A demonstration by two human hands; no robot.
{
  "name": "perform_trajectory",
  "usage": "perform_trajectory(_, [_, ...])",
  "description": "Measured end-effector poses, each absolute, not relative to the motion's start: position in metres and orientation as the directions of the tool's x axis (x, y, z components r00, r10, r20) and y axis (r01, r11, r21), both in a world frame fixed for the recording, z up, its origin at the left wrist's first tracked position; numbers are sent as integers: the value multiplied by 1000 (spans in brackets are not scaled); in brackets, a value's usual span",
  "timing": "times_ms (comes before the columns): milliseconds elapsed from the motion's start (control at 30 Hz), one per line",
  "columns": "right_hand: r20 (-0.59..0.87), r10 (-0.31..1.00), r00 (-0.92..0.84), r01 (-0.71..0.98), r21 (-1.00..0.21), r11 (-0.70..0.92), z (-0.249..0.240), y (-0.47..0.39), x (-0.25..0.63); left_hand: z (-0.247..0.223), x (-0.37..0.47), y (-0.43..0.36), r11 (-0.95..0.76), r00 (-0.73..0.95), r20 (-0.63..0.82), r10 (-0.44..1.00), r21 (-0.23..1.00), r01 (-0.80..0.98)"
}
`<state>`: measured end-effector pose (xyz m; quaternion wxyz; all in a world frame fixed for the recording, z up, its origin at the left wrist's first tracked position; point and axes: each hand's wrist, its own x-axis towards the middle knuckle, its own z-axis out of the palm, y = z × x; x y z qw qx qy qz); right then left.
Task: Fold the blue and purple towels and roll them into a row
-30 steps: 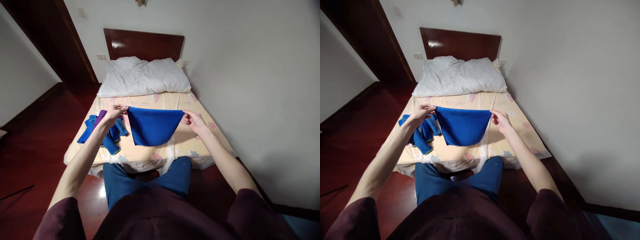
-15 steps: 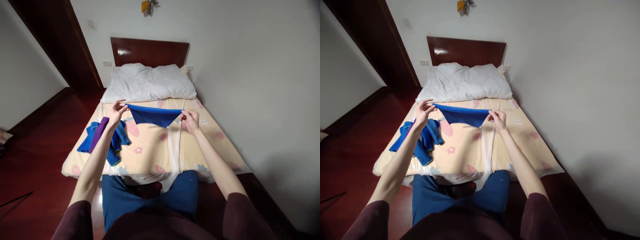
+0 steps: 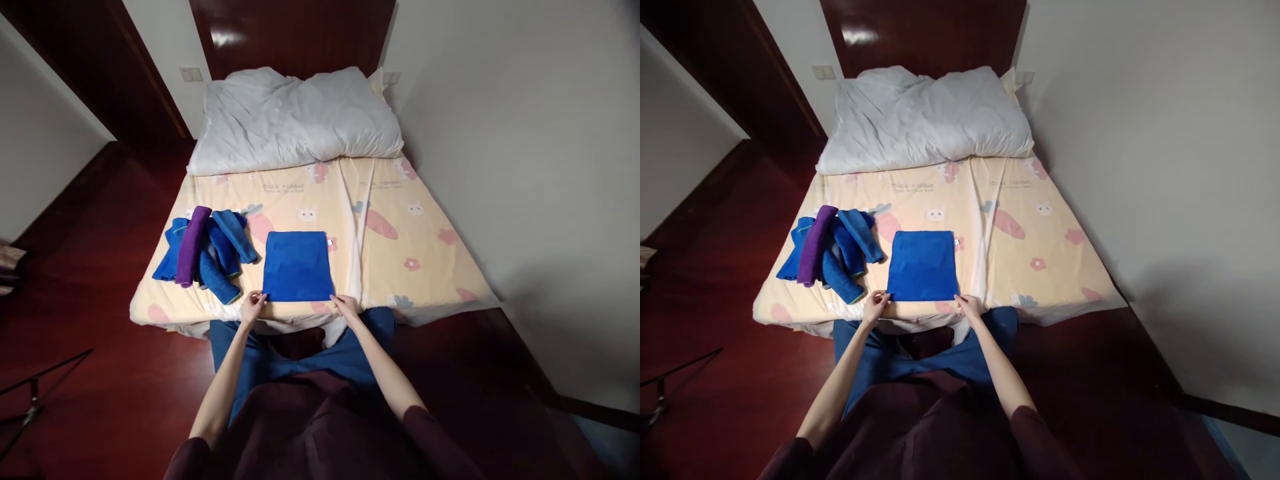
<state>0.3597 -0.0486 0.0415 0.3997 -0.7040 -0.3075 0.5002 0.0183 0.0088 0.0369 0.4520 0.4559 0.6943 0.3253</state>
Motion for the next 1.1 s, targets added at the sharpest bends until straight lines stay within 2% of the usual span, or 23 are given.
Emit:
perform_trajectory(167, [-440, 808, 393, -99, -893, -438, 30, -52, 360, 28, 10, 14, 365, -188, -320, 929, 876, 314])
perform_trajectory(400, [-450, 805, 385, -143, -891, -430, 24, -61, 366, 33, 0, 1, 334, -160, -303, 940, 912, 238])
perform_trajectory(700, [-481, 812, 329, -139, -876, -463, 24, -62, 373, 30, -5, 1, 366, -110, -350, 930, 863, 348])
perform_trajectory(800, [-495, 827, 267, -80, -866, -493, 26, -47, 383, 32, -10, 19, 373, -38, -396, 918, 823, 428])
perform_trajectory(900, [-444, 869, 218, 78, -880, -469, 28, -14, 395, 38, -9, 54, 367, -22, -415, 909, 777, 512])
perform_trajectory(1100, [-374, 909, 184, 297, -860, -414, 21, 84, 409, 42, 22, 149, 294, -41, -354, 934, 701, 650])
